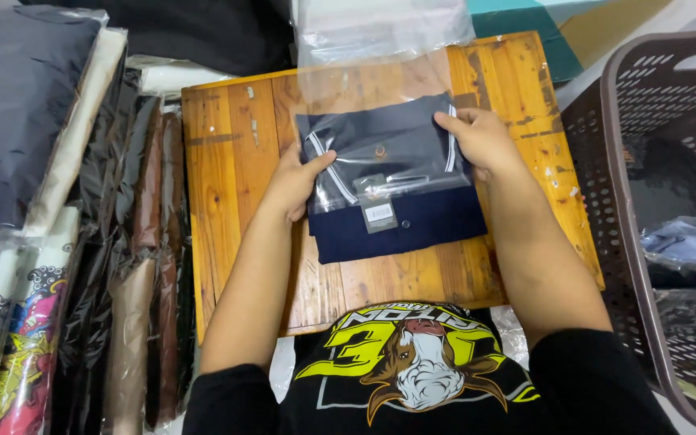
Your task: Packaging folded polo shirts into clear plastic bags and sealing them for shipment.
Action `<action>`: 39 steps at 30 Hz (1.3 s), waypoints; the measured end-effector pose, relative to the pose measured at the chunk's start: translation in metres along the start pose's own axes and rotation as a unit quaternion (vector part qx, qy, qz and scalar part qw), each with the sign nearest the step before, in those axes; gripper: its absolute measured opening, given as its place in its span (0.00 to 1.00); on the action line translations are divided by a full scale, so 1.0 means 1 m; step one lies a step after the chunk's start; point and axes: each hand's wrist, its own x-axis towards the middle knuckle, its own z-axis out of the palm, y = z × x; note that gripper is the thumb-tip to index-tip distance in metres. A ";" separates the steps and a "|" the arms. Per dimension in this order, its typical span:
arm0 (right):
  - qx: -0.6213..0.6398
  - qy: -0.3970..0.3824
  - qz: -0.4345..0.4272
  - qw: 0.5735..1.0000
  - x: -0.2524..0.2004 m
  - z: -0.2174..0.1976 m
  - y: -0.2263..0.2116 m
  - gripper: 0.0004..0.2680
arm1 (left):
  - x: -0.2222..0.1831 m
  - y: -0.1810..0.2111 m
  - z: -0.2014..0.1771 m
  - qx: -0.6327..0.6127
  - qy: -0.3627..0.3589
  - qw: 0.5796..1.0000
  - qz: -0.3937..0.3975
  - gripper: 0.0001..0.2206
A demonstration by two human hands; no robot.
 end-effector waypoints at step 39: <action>0.173 -0.236 0.123 0.948 -0.166 -0.057 0.082 0.40 | -0.147 -0.068 -0.029 -0.006 -0.066 0.988 -0.142 0.24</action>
